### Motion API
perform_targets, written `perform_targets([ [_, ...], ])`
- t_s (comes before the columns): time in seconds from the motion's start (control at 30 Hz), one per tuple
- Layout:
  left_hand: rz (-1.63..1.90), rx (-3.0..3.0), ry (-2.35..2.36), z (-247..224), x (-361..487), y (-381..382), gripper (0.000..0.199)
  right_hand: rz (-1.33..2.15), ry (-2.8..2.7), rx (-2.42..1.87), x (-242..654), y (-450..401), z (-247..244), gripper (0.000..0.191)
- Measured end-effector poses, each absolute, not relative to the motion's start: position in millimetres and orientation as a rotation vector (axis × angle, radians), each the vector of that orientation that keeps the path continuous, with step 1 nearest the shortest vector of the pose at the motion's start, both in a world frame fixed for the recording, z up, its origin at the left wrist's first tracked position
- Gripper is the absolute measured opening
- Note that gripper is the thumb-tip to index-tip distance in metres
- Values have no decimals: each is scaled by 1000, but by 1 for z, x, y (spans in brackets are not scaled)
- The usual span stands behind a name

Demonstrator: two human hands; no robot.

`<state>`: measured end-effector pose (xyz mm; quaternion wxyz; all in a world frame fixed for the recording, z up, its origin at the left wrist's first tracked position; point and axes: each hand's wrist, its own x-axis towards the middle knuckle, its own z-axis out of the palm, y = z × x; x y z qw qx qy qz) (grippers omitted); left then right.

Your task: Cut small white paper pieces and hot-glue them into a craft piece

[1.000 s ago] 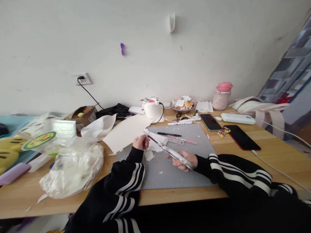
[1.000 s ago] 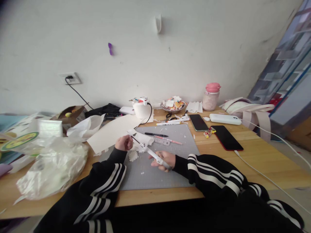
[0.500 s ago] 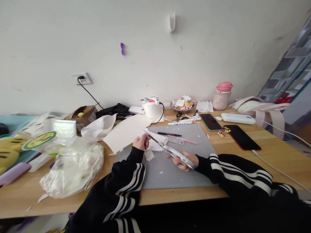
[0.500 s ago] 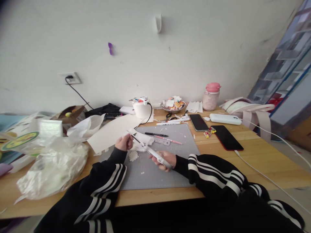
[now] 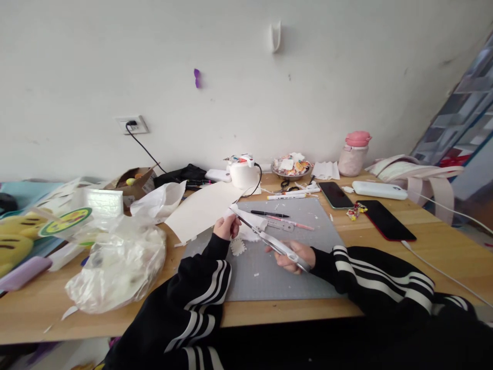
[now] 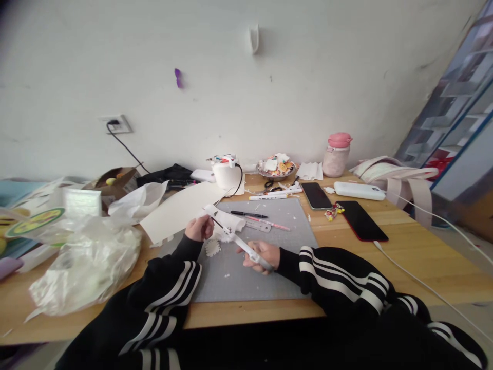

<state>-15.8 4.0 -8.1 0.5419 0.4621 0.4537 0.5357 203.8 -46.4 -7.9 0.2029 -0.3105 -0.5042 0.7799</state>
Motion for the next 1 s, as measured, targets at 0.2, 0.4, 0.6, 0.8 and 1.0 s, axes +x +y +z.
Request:
perform_targets([
  [0.2,1272,1097,1064,-7,-15,2,29,2216,-1389,-862,204,-43,-9,54],
  [0.4,1282,1098,1055,-7,-17,3,30,2181,-1365,-926,204,-48,-8,40],
  [0.6,1347,1035,1016,-7,-18,5,34,2184,-1318,-966,205,-49,-8,40],
  [0.8,1274,1120,997,-11,-19,4,40,2202,-1314,-971,204,-48,-7,38],
  [1.0,1247,1151,1017,-12,-19,5,40,2072,-1447,-906,203,-52,-9,44],
])
